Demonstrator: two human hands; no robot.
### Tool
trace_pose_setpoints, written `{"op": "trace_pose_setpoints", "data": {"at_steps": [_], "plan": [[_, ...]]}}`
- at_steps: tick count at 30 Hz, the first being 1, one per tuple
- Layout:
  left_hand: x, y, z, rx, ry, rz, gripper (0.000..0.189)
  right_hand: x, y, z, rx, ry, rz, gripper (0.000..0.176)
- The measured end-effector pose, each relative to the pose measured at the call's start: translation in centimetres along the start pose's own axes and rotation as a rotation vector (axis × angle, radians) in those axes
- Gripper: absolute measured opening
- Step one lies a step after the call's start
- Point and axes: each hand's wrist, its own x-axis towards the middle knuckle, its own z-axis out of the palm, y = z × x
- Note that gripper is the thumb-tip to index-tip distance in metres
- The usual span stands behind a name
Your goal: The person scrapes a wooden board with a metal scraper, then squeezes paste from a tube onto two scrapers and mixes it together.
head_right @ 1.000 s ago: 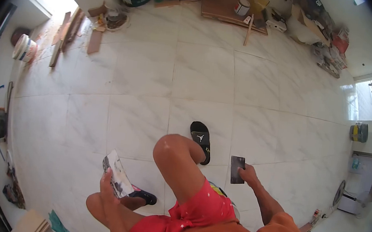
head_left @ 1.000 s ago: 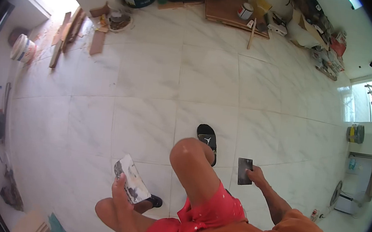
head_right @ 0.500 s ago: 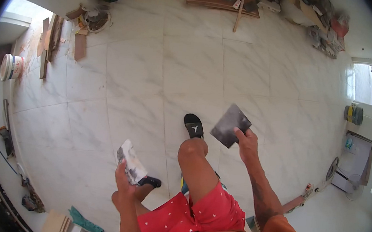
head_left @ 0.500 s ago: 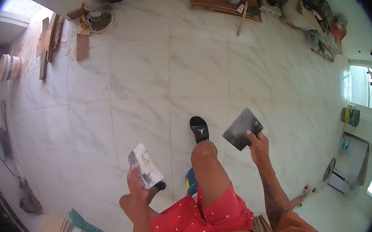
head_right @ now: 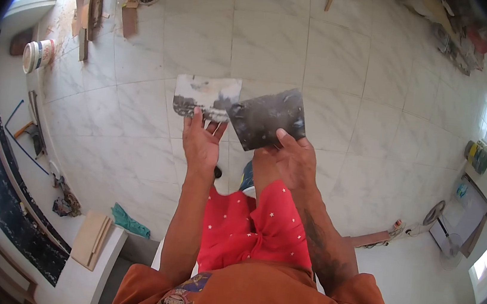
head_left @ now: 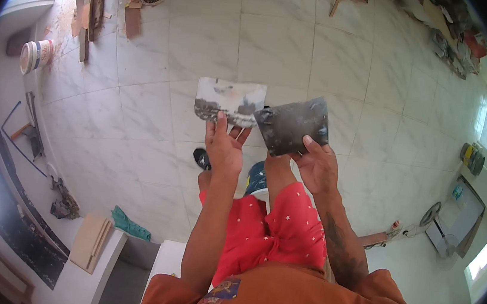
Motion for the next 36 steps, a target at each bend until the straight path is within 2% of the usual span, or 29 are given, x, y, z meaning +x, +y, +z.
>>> {"op": "trace_pose_setpoints", "data": {"at_steps": [1,8,11,14,15,17,18,19,21,24,25,27,29,32,35,36], "plan": [[-0.1,0.2,0.9,0.01,-0.003,-0.03,0.03,0.1,0.2,0.2,0.002,0.01,0.008,0.032],[-0.6,1.4,4.2,0.007,-0.084,-0.024,0.028,0.2,3.4,4.0,0.125,0.102,-0.041,0.026],[1.1,1.5,4.6,0.128,-0.142,0.08,0.028,0.1,4.7,5.8,0.094,0.183,-0.067,0.027],[2.1,2.8,4.9,0.286,-0.239,0.226,0.028,-0.1,5.1,7.7,0.095,0.216,-0.187,0.023],[2.6,3.5,5.1,0.343,-0.286,0.287,0.028,0.0,4.7,8.6,0.019,0.272,-0.243,0.021],[2.7,5.6,5.2,0.343,-0.301,0.161,0.026,-0.9,2.5,10.1,-0.135,0.379,-0.348,0.019],[2.9,6.6,5.3,0.343,-0.308,0.1,0.025,-1.5,0.8,10.7,-0.418,0.383,-0.435,0.019],[3.7,7.5,5.2,0.508,-0.303,0.197,0.026,-2.2,-0.9,11.3,-0.695,0.416,-0.531,0.02],[4.7,8.8,4.9,0.834,-0.281,0.406,0.027,-2.3,-4.2,12.5,-1.424,0.321,-0.761,0.027],[3.0,12.2,8.0,0.883,-0.237,0.407,0.029,-1.6,-4.3,17.1,-1.705,0.201,-0.759,0.036],[2.9,12.5,8.1,0.913,-0.254,0.479,0.029,-1.5,-3.8,17.6,-1.758,0.104,-0.763,0.036],[2.4,13.6,8.4,0.974,-0.278,0.622,0.029,-1.7,-3.4,18.2,-1.925,-0.038,-0.886,0.04],[1.0,15.3,8.8,1.037,-0.297,0.667,0.028,-1.6,-4.0,18.1,-2.057,-0.152,-0.972,0.044],[4.6,20.7,6.9,1.063,-0.253,0.687,0.026,5.7,-3.2,19.4,-2.209,-0.001,-0.939,0.046],[4.7,24.8,6.3,1.04,-0.146,0.632,0.027,6.6,-3.9,21.7,-2.116,-0.022,-1.049,0.048],[4.7,25.6,5.7,1.022,-0.118,0.613,0.027,6.1,-3.5,22.8,-2.086,-0.084,-1.053,0.049]]}}
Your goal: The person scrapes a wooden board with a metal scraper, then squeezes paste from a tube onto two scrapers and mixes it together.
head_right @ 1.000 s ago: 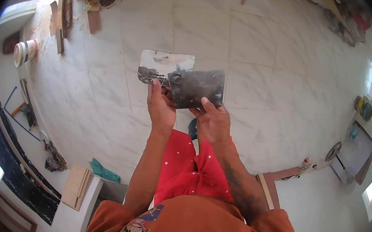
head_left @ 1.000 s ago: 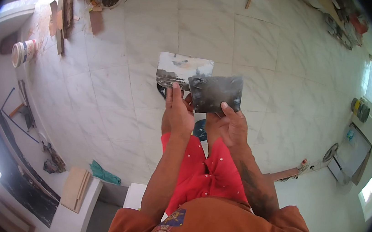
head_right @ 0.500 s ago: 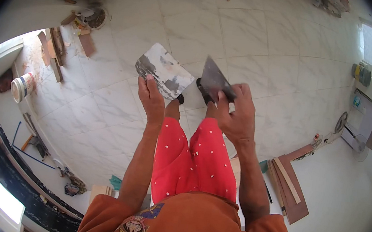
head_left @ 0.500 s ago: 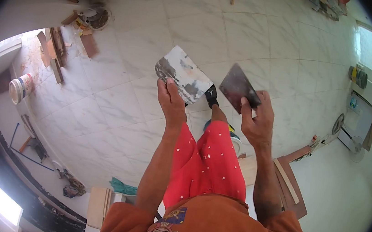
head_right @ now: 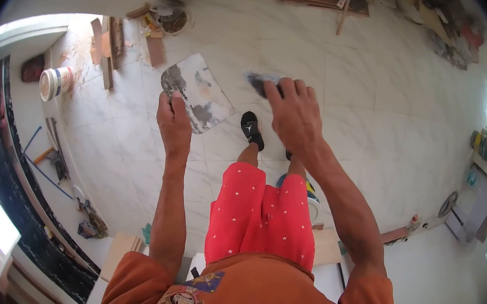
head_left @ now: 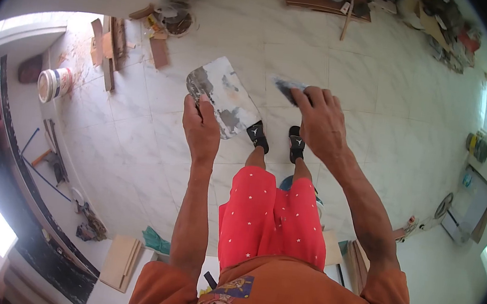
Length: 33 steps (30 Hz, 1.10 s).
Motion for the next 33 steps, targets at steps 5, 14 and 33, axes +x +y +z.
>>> {"op": "trace_pose_setpoints", "data": {"at_steps": [5,14,33], "plan": [[0.1,-3.0,-2.3,-0.166,0.049,-0.122,0.026,-1.1,-5.2,-0.9,0.194,0.013,-0.095,0.049],[-0.9,-4.0,-6.9,-0.359,-0.068,-0.261,0.022,-0.9,-4.0,-3.7,1.155,-0.26,0.677,0.029],[-6.0,-1.0,0.6,0.13,-0.64,-0.087,0.022,-9.7,-4.0,-1.6,1.446,-0.206,0.961,0.028]]}}
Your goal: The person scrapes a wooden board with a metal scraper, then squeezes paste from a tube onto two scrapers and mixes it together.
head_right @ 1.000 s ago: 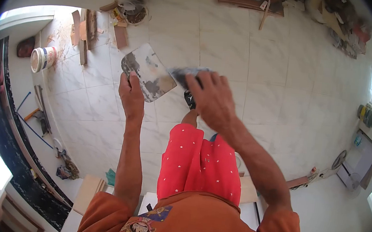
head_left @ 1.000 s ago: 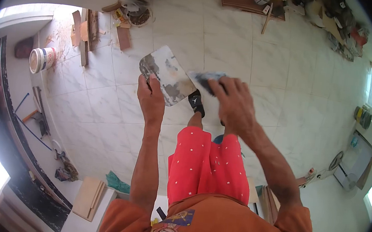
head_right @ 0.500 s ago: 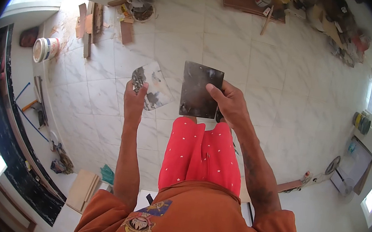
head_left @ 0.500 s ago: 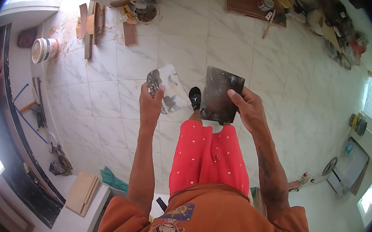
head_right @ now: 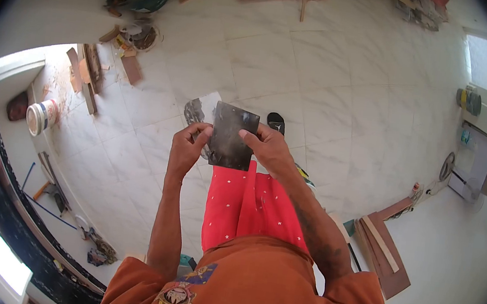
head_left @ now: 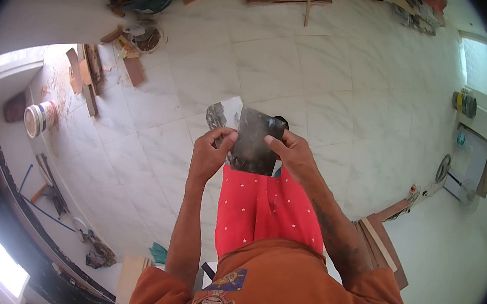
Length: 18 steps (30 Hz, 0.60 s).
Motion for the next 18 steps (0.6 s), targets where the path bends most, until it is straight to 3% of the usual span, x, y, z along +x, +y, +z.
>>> {"op": "trace_pose_setpoints", "data": {"at_steps": [4,12,16,17,18], "plan": [[1.2,-1.1,2.4,-0.061,-0.055,0.05,0.028,0.4,2.2,-1.6,-0.069,0.075,-0.013,0.028],[4.1,-2.6,8.5,-0.135,-0.218,-0.159,0.025,3.3,8.4,-6.6,0.314,0.117,-0.012,0.031],[7.5,-5.0,14.4,0.012,-0.072,-0.111,0.03,7.2,11.6,-14.4,0.34,0.104,0.073,0.034],[8.5,-5.6,15.7,0.09,-0.018,-0.133,0.032,9.3,15.3,-17.3,0.445,0.119,-0.035,0.037],[9.5,-6.3,17.6,0.07,0.04,-0.186,0.034,11.7,18.6,-20.6,0.471,0.172,0.009,0.04]]}}
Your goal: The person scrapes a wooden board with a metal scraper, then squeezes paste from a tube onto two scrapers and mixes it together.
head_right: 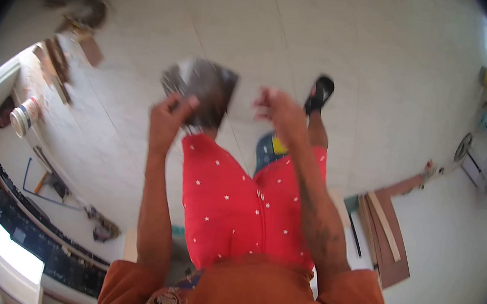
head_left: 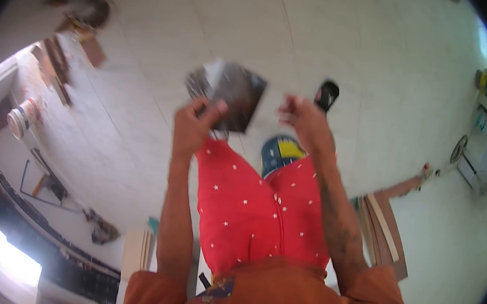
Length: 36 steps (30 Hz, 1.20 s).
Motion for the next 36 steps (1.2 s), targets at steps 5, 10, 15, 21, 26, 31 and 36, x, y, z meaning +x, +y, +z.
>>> {"op": "trace_pose_setpoints", "data": {"at_steps": [5,10,15,21,26,31,36], "plan": [[7.5,-6.3,11.9,-0.063,0.123,-0.136,0.029,11.8,18.5,-22.2,-1.448,-0.038,-0.18,0.026],[11.2,-11.7,23.1,-0.077,0.037,-0.113,0.029,6.6,26.7,-25.4,-1.754,-0.699,0.393,0.039],[12.5,-14.2,26.1,0.193,-0.108,-0.032,0.025,4.3,30.6,-23.9,-1.804,-0.882,0.469,0.043],[14.2,-11.6,24.3,0.128,-0.081,-0.034,0.025,2.5,33.0,-25.2,-1.965,-0.938,0.329,0.055],[13.5,-10.8,20.6,-0.005,-0.018,-0.048,0.027,5.6,29.6,-23.1,-1.946,-0.976,0.512,0.069],[13.9,-7.8,15.1,-0.127,0.094,0.006,0.029,10.6,20.1,-19.0,-2.034,-0.977,0.369,0.068],[15.4,-0.9,9.7,-0.154,0.153,0.025,0.029,16.6,8.8,-13.8,-2.198,-0.777,0.174,0.06]]}}
